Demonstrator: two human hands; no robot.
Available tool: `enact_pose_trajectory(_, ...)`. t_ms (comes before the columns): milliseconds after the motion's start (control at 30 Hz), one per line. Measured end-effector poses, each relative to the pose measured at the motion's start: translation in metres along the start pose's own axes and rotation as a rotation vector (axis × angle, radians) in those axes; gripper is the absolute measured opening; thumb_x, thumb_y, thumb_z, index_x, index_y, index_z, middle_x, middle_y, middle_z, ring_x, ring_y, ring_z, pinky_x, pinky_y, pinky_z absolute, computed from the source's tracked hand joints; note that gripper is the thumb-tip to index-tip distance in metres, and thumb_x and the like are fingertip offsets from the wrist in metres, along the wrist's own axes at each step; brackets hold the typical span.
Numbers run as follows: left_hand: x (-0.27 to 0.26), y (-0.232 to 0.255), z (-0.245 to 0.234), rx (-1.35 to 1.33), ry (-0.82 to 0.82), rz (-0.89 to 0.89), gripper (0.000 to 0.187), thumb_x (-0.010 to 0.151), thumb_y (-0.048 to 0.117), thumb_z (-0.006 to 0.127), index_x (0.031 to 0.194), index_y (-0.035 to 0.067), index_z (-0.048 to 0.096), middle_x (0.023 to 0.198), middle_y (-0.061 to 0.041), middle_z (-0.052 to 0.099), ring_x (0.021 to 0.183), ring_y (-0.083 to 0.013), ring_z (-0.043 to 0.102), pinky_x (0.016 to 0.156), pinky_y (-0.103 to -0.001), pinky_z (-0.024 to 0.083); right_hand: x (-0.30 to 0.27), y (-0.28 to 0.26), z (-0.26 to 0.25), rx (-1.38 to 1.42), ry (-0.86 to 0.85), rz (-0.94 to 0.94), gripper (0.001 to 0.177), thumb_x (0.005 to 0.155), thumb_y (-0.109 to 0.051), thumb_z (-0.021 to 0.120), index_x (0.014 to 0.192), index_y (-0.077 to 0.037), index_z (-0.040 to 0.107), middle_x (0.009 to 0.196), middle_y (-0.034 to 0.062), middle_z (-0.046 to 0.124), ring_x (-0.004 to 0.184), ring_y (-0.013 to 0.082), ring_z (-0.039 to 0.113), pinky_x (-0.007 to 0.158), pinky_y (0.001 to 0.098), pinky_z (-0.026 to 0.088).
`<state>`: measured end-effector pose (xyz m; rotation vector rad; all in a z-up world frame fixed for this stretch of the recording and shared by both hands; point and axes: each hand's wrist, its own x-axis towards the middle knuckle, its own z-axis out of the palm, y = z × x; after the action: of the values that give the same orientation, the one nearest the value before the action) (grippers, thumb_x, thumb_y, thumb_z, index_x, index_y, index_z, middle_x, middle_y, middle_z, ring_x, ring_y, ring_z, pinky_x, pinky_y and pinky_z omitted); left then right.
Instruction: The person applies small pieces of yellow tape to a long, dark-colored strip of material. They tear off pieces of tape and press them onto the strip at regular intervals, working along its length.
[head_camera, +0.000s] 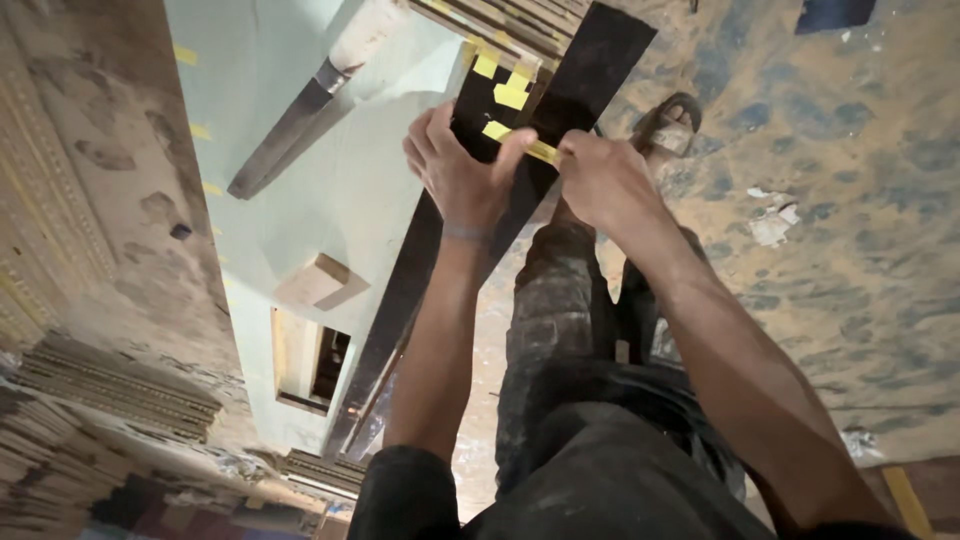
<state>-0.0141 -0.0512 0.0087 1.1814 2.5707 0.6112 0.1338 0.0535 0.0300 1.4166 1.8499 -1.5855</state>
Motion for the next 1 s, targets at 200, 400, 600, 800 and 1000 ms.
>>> enact_pose_trajectory(200,-0.007,-0.011,0.029,0.209,0.122,0.097,0.086,0.085,0.057,0.084,0.136,0.001,0.044,0.13,-0.023,0.049,0.12,-0.0435,0.047,0.105,-0.061,0.04,-0.022,0.077,0.008,0.059,-0.4,0.155,0.033,0.104,-0.017,0.051,0.086,0.002,0.071,0.071,0.0241,0.072,0.06,0.0301,0.072,0.058,0.0427,0.055)
enact_pose_trajectory(400,-0.01,0.004,0.016,0.18,0.013,-0.056,0.098,0.079,0.065,0.08,0.14,-0.004,0.048,0.14,-0.025,0.051,0.131,-0.0477,0.047,0.111,-0.061,0.038,-0.115,0.165,0.005,0.581,-0.262,0.415,0.018,0.1,-0.022,0.061,0.099,-0.003,0.064,0.066,0.0056,0.061,0.047,0.0123,0.054,0.043,0.0291,0.042)
enact_pose_trajectory(600,-0.028,0.054,0.055,0.389,-0.044,0.017,0.089,0.103,0.056,0.052,0.159,-0.011,0.027,0.168,-0.032,0.02,0.16,-0.046,0.018,0.132,-0.064,0.018,-0.144,0.258,-0.033,0.61,0.06,0.442,0.018,0.106,-0.017,0.056,0.113,-0.003,0.065,0.073,0.0099,0.063,0.053,0.0151,0.056,0.048,0.0311,0.045)
enact_pose_trajectory(800,-0.025,0.051,0.051,0.371,-0.044,0.093,0.085,0.11,0.058,0.044,0.165,-0.003,0.019,0.174,-0.023,0.014,0.167,-0.0372,0.009,0.133,-0.057,0.012,-0.166,0.277,-0.055,0.557,0.132,0.427,0.018,0.107,-0.017,0.056,0.113,0.0,0.061,0.074,0.0094,0.063,0.052,0.0154,0.056,0.048,0.0316,0.043)
enact_pose_trajectory(1000,0.012,0.026,0.028,0.439,-0.192,0.081,0.11,0.095,0.077,0.051,0.157,-0.009,0.023,0.164,-0.033,0.019,0.155,-0.0467,0.016,0.126,-0.064,0.017,-0.162,0.267,-0.04,0.577,0.081,0.366,0.017,0.107,-0.014,0.055,0.112,0.001,0.06,0.073,0.0092,0.063,0.055,0.015,0.057,0.051,0.0312,0.045)
